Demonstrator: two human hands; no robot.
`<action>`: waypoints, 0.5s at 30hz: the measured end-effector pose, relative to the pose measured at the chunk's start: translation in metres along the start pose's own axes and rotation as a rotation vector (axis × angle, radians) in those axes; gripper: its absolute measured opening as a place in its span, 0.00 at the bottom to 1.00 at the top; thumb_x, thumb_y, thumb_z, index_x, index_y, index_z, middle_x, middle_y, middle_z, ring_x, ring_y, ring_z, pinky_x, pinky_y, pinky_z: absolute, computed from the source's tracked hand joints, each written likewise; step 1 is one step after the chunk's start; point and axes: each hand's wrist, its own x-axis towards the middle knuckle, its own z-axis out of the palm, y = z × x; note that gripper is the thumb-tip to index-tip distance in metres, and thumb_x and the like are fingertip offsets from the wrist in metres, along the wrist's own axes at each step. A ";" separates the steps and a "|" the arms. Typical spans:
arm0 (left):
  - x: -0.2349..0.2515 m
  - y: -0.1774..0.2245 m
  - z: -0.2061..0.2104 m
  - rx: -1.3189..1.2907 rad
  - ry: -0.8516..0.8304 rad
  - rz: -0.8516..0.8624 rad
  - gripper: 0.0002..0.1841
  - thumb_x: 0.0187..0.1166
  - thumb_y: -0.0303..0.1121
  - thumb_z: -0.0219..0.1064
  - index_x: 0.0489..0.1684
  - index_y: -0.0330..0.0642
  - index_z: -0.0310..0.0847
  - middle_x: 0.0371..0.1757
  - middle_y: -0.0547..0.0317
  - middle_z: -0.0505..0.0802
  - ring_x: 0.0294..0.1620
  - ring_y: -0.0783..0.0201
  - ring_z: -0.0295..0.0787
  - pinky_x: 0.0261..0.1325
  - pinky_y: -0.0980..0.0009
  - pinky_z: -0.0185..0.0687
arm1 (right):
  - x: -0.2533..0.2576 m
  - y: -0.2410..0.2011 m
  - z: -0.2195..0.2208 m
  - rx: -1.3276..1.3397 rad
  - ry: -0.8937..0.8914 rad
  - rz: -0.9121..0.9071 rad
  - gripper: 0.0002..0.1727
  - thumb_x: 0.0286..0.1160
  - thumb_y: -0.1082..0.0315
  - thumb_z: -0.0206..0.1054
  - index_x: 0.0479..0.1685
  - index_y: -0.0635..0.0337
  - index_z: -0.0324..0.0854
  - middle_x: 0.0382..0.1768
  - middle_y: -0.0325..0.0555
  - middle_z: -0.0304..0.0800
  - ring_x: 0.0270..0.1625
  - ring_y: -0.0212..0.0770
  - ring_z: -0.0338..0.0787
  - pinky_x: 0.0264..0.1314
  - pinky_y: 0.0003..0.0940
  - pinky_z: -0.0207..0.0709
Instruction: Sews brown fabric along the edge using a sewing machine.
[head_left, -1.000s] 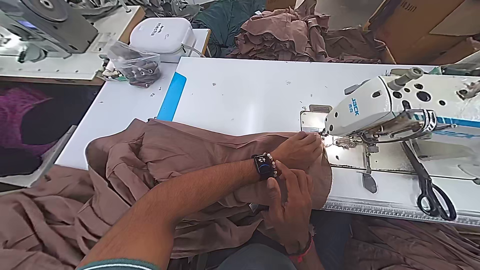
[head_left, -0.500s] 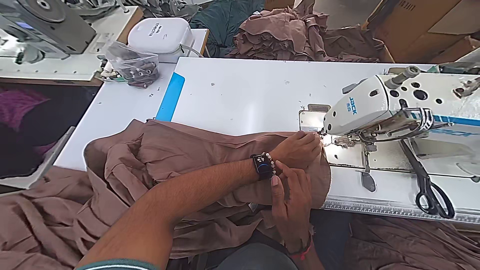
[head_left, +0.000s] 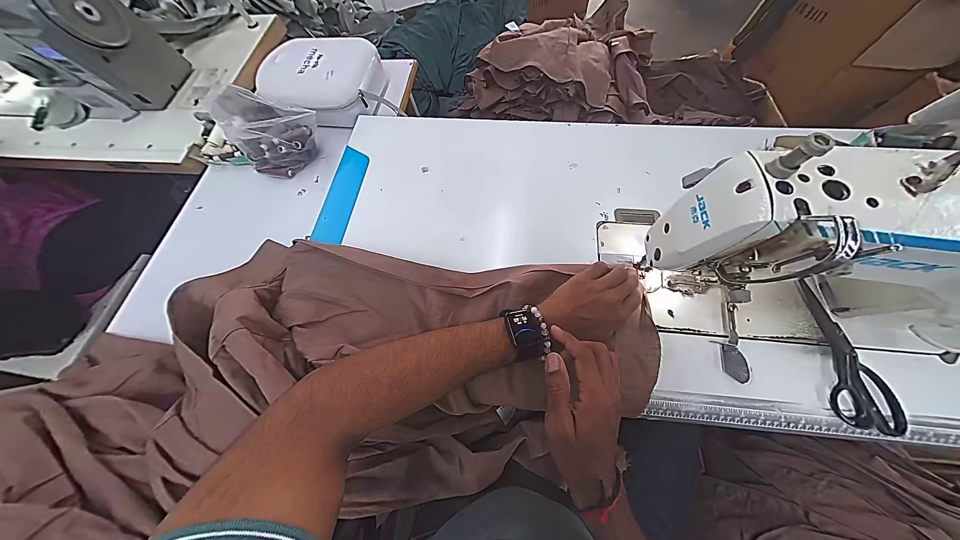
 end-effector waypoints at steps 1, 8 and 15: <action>0.000 0.000 0.001 0.002 0.009 -0.001 0.18 0.87 0.32 0.50 0.59 0.41 0.87 0.64 0.50 0.92 0.70 0.54 0.85 0.66 0.61 0.79 | 0.000 0.001 0.000 0.007 0.002 0.005 0.27 0.87 0.49 0.51 0.62 0.54 0.90 0.42 0.37 0.86 0.48 0.38 0.80 0.53 0.44 0.72; 0.000 0.000 0.000 -0.009 -0.021 -0.001 0.18 0.87 0.32 0.49 0.61 0.41 0.86 0.66 0.50 0.91 0.72 0.53 0.84 0.69 0.60 0.78 | -0.002 0.004 -0.003 0.011 -0.001 0.024 0.27 0.87 0.49 0.50 0.63 0.53 0.90 0.42 0.37 0.86 0.48 0.38 0.81 0.52 0.44 0.72; 0.001 0.001 -0.005 -0.024 -0.070 -0.010 0.19 0.87 0.33 0.50 0.63 0.39 0.85 0.66 0.48 0.90 0.73 0.52 0.83 0.69 0.59 0.78 | -0.007 0.010 -0.010 -0.015 0.012 0.035 0.26 0.88 0.50 0.49 0.62 0.55 0.90 0.41 0.36 0.88 0.47 0.38 0.82 0.51 0.44 0.73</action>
